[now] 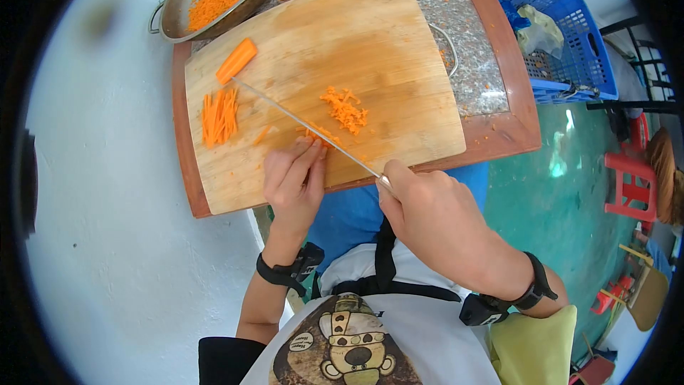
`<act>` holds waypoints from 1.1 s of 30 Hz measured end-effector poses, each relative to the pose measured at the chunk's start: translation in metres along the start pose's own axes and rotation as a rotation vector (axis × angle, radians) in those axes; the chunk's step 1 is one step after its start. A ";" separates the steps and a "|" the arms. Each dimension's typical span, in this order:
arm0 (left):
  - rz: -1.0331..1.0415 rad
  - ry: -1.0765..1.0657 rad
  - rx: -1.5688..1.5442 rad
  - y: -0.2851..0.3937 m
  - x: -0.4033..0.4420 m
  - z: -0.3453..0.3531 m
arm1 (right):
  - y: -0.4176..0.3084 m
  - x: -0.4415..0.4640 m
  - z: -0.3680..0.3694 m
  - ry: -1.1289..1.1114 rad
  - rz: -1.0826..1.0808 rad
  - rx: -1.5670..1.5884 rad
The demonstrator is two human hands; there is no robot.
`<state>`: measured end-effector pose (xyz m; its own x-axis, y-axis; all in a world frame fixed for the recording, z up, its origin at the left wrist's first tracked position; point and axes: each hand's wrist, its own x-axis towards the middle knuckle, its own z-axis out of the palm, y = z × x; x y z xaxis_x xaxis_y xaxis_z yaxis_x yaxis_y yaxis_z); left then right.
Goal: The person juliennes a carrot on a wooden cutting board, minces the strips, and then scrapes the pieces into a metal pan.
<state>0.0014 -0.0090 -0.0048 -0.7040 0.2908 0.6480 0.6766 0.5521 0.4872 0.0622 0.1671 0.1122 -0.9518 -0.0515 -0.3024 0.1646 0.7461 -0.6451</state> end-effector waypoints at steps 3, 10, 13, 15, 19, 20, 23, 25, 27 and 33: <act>-0.002 0.000 -0.001 0.002 0.003 -0.001 | 0.002 0.001 0.002 -0.007 0.009 -0.025; -0.015 -0.010 -0.008 -0.001 -0.001 0.000 | 0.003 0.003 0.000 0.002 0.023 -0.018; -0.024 -0.010 -0.018 -0.001 -0.001 0.000 | 0.000 0.000 -0.003 -0.014 0.024 -0.002; -0.024 -0.009 -0.017 -0.001 -0.001 0.000 | -0.002 -0.002 -0.004 -0.017 0.023 -0.004; -0.021 -0.012 -0.014 -0.001 0.000 0.000 | -0.002 -0.002 -0.002 -0.019 0.015 -0.016; -0.021 -0.012 -0.014 0.000 0.000 0.000 | -0.002 -0.002 -0.002 -0.019 0.015 -0.016; -0.018 -0.013 -0.007 0.001 0.001 -0.001 | -0.001 -0.002 -0.002 -0.027 0.014 -0.029; -0.027 -0.021 0.004 0.002 0.001 -0.002 | -0.001 -0.001 -0.002 -0.025 -0.019 -0.046; -0.025 -0.025 0.009 0.002 0.001 -0.002 | -0.001 0.000 -0.001 -0.043 -0.009 -0.067; -0.024 -0.024 -0.008 0.003 0.003 -0.002 | -0.002 0.000 0.008 -0.050 -0.003 -0.148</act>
<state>0.0018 -0.0084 -0.0006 -0.7250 0.2962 0.6217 0.6609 0.5532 0.5071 0.0638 0.1600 0.1082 -0.9375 -0.0843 -0.3377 0.1184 0.8352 -0.5371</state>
